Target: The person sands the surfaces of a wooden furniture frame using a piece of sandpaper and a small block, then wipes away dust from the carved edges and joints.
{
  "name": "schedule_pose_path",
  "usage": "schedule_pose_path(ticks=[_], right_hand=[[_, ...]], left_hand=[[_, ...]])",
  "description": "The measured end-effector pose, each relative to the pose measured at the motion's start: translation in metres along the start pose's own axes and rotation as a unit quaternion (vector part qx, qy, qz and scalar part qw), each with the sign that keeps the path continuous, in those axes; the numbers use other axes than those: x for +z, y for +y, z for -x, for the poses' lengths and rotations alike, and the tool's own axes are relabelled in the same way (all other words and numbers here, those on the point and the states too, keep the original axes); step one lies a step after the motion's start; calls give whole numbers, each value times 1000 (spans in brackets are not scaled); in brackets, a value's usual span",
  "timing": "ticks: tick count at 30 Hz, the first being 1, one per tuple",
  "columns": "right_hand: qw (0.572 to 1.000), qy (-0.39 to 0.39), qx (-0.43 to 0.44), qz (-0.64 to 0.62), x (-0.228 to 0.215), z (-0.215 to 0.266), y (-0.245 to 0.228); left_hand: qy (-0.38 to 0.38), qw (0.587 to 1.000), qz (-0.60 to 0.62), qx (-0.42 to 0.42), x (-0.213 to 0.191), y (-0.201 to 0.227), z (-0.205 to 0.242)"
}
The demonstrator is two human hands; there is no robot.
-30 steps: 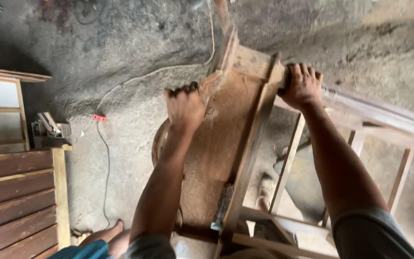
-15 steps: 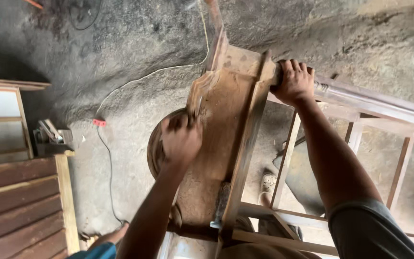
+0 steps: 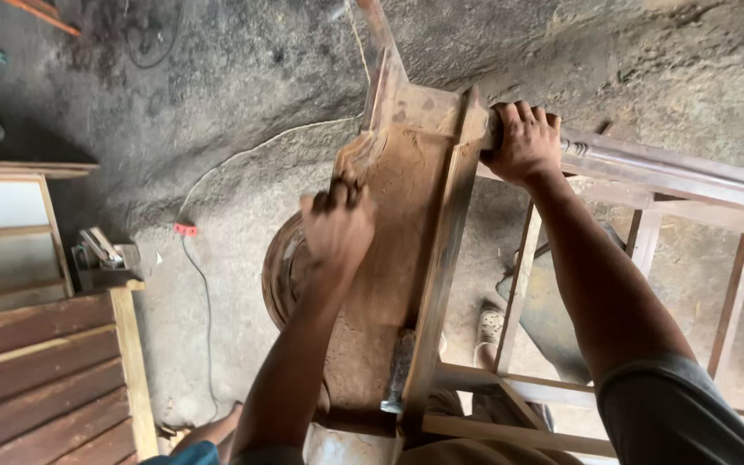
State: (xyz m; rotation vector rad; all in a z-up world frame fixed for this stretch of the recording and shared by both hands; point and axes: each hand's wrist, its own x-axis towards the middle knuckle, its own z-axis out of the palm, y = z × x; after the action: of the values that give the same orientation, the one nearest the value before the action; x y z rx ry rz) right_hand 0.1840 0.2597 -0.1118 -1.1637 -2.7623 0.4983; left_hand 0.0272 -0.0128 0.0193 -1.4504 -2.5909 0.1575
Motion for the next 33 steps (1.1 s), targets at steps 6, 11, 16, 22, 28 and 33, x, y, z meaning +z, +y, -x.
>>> schedule_pose_path(ticks=[6,11,16,22,28,33], right_hand=[[1000,12,6,-19,-5,-7,-1],[997,65,-28,-10,-8,-4,1],[998,60,-11,-5,-13,-13,-1],[999,32,-27,-33,-1,-2,9],[1000,13,-18,-21,6,-5,9],[999,37,-18,-22,1,-14,11]], left_hand=[[9,998,14,-61,18,7,25],[13,987,71,-147,43,12,-21],[342,937,56,-44,30,17,4],[-52,975,129,-175,29,12,-2],[-70,981,53,-171,48,22,-35],[198,977,62,-46,15,8,21]])
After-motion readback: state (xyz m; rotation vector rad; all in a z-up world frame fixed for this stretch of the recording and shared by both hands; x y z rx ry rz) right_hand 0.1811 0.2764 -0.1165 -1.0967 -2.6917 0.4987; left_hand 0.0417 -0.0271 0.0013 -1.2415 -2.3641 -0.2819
